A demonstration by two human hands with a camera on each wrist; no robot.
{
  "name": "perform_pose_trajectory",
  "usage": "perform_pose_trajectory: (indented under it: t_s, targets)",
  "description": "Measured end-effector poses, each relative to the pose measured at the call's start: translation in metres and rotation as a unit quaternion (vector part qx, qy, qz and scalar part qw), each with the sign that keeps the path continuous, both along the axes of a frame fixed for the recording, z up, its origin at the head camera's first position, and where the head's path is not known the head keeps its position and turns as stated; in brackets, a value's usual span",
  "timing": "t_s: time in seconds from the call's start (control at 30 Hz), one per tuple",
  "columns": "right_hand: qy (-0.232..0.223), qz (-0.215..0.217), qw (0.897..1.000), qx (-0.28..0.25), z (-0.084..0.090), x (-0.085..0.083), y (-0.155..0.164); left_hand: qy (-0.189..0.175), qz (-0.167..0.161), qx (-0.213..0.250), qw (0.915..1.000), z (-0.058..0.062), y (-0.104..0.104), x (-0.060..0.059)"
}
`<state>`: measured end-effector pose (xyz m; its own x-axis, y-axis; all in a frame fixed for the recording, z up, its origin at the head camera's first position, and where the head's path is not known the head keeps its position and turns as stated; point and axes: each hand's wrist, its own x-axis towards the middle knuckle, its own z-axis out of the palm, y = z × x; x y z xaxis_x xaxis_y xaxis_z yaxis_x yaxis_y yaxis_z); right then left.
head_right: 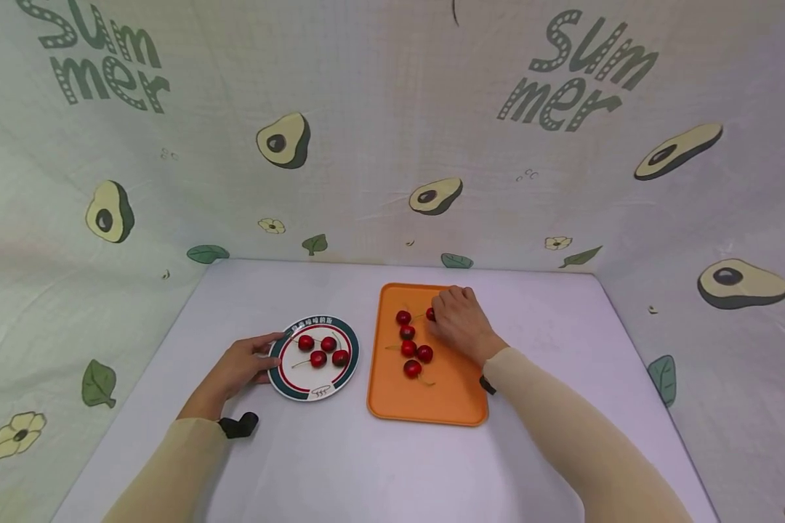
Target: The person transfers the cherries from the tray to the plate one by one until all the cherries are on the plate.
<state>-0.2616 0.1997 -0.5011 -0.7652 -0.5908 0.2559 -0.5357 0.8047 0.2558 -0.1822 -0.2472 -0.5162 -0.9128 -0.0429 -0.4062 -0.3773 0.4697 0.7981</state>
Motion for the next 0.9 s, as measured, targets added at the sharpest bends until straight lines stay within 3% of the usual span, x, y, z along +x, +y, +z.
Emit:
perform_pose_trajectory:
  t_s: [0.43,0.73,0.9]
  targets:
    - [0.040,0.055,0.998,0.009,0.011,0.001,-0.033,0.000,0.012,-0.002,0.9999,0.000,0.001,0.000]
    - [0.007,0.069,0.998,-0.011,0.017,0.003,-0.062,-0.002,0.014,0.002,0.9999,0.000,0.001,0.001]
    - [0.017,0.084,0.996,-0.011,0.020,0.003,-0.077,-0.002,0.015,0.004,0.9999,0.000,0.001,0.000]
